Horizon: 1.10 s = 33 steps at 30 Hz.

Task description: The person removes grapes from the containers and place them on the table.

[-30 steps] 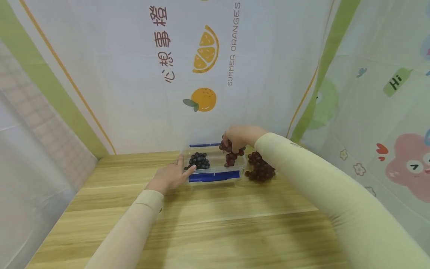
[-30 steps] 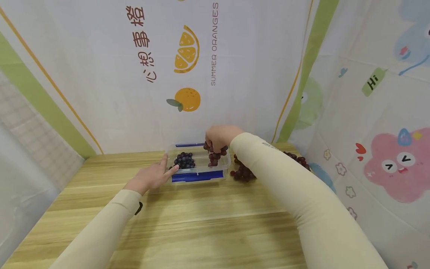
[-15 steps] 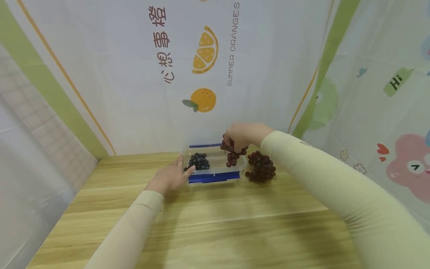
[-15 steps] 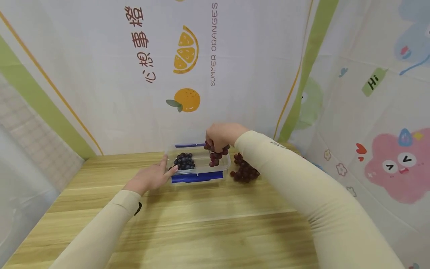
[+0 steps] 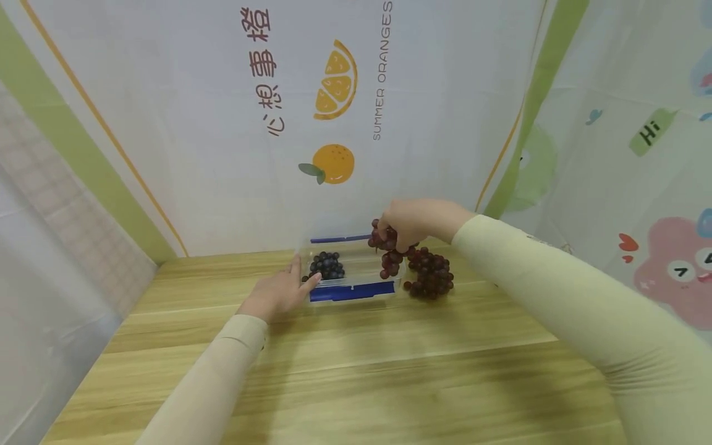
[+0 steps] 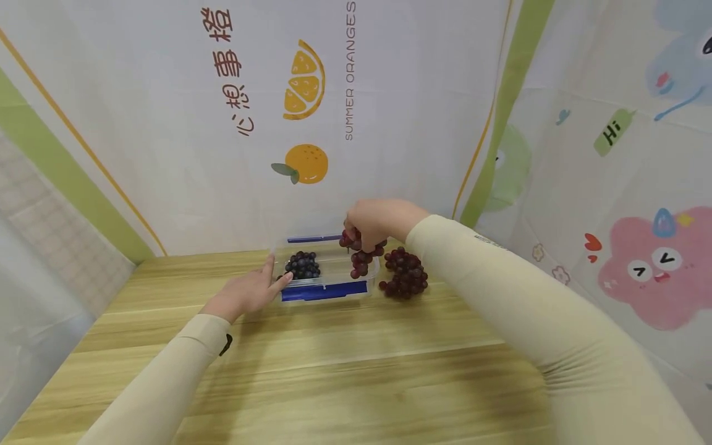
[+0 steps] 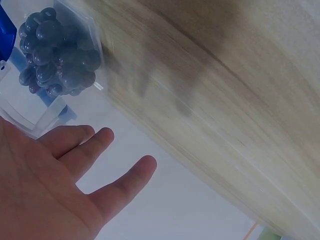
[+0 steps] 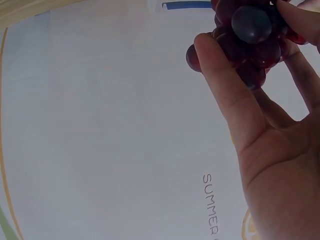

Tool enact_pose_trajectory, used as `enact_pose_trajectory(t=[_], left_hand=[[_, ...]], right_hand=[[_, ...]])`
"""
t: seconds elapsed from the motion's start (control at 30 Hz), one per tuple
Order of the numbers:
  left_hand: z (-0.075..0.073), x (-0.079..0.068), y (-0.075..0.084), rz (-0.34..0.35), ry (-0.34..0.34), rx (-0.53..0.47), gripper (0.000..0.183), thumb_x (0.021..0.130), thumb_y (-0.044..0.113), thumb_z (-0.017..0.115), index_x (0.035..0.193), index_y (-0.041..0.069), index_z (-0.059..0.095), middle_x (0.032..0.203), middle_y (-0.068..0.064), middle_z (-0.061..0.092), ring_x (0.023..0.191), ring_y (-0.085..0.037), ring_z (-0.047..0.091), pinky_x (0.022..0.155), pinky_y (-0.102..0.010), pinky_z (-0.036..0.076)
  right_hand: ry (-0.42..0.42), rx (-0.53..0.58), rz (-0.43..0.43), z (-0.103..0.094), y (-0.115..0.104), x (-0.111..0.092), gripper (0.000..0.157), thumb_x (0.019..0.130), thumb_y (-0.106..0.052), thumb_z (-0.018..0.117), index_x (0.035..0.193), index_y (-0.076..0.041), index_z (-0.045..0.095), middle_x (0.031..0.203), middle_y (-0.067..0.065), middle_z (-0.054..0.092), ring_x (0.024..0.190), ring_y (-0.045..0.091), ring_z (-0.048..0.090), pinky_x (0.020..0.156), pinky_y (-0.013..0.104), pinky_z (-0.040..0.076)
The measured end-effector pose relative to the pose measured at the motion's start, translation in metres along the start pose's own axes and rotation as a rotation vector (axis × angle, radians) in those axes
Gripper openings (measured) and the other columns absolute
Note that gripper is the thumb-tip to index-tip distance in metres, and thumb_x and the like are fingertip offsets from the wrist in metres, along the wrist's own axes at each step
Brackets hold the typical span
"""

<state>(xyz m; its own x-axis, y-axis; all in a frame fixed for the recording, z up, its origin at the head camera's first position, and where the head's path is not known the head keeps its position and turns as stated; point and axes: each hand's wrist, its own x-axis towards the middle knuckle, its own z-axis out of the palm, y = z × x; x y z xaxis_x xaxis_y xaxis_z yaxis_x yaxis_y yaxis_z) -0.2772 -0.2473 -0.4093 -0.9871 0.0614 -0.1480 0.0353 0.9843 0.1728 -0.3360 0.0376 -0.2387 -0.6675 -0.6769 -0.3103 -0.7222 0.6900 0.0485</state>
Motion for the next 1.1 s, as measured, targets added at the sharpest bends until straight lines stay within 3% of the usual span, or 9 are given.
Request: enact_pose_trajectory(t=[0.1,0.23,0.5,0.57,0.7,0.8,0.97,1.1], left_hand=[[0.000,0.000,0.000,-0.004,-0.001,-0.004,0.101,0.091,0.080,0.011,0.158,0.005,-0.003,0.159,-0.018,0.028,0.129,-0.042,0.052,0.065,-0.044,0.057],[0.000,-0.001,0.000,-0.003,0.002,-0.007,0.097,0.094,0.076,0.015,0.158,0.005,-0.003,0.159,-0.018,0.029,0.130,-0.042,0.052,0.069,-0.046,0.057],[0.000,-0.001,0.001,-0.006,-0.001,0.007,0.108,0.085,0.085,0.004,0.158,0.005,-0.003,0.159,-0.018,0.030,0.130,-0.042,0.052,0.075,-0.048,0.057],[0.000,-0.001,0.001,-0.008,-0.005,0.009,0.112,0.082,0.087,0.001,0.158,0.005,-0.003,0.159,-0.018,0.029,0.129,-0.042,0.053,0.074,-0.047,0.057],[0.001,0.000,0.000,-0.010,-0.007,0.002,0.105,0.088,0.083,0.007,0.158,0.005,-0.003,0.159,-0.018,0.029,0.128,-0.042,0.054,0.069,-0.046,0.057],[0.001,0.000,0.000,-0.010,-0.005,-0.003,0.099,0.092,0.078,0.012,0.158,0.006,-0.004,0.159,-0.018,0.029,0.130,-0.042,0.052,0.075,-0.048,0.057],[0.002,-0.001,-0.001,-0.020,-0.004,-0.009,0.100,0.091,0.079,0.012,0.158,0.006,-0.004,0.158,-0.018,0.031,0.128,-0.041,0.054,0.078,-0.050,0.057],[0.001,-0.002,0.000,-0.023,-0.011,-0.010,0.105,0.087,0.084,0.008,0.158,0.007,-0.004,0.157,-0.017,0.035,0.126,-0.040,0.056,0.074,-0.048,0.057]], right_hand=[[0.002,-0.002,0.003,0.001,0.003,-0.007,0.032,0.079,-0.003,0.067,0.108,-0.016,0.071,0.098,0.001,0.065,0.081,0.016,0.056,0.065,0.027,0.047],[0.006,0.012,0.001,0.001,0.007,-0.020,0.034,0.078,-0.002,0.067,0.109,-0.015,0.070,0.102,0.001,0.065,0.085,0.017,0.056,0.068,0.028,0.048],[0.060,0.033,-0.040,0.003,0.007,-0.055,0.034,0.076,-0.003,0.069,0.106,-0.019,0.072,0.101,-0.002,0.066,0.086,0.015,0.055,0.070,0.028,0.048],[0.078,0.037,-0.047,0.006,0.005,-0.064,0.034,0.077,-0.005,0.070,0.107,-0.020,0.072,0.103,-0.003,0.067,0.088,0.015,0.057,0.073,0.030,0.050],[0.108,0.047,-0.060,0.016,0.002,-0.077,0.033,0.078,-0.007,0.071,0.108,-0.022,0.072,0.107,-0.005,0.066,0.093,0.014,0.058,0.076,0.031,0.051],[0.111,0.068,-0.073,0.022,0.001,-0.085,0.033,0.077,-0.006,0.069,0.105,-0.024,0.071,0.103,-0.006,0.065,0.090,0.013,0.057,0.074,0.028,0.050],[0.128,0.111,-0.092,0.033,-0.001,-0.095,0.032,0.079,-0.006,0.069,0.103,-0.026,0.071,0.094,-0.010,0.065,0.082,0.010,0.057,0.068,0.025,0.049],[0.141,0.162,-0.084,0.046,-0.001,-0.103,0.035,0.078,-0.005,0.069,0.104,-0.029,0.071,0.098,-0.012,0.065,0.083,0.008,0.058,0.067,0.024,0.048]])
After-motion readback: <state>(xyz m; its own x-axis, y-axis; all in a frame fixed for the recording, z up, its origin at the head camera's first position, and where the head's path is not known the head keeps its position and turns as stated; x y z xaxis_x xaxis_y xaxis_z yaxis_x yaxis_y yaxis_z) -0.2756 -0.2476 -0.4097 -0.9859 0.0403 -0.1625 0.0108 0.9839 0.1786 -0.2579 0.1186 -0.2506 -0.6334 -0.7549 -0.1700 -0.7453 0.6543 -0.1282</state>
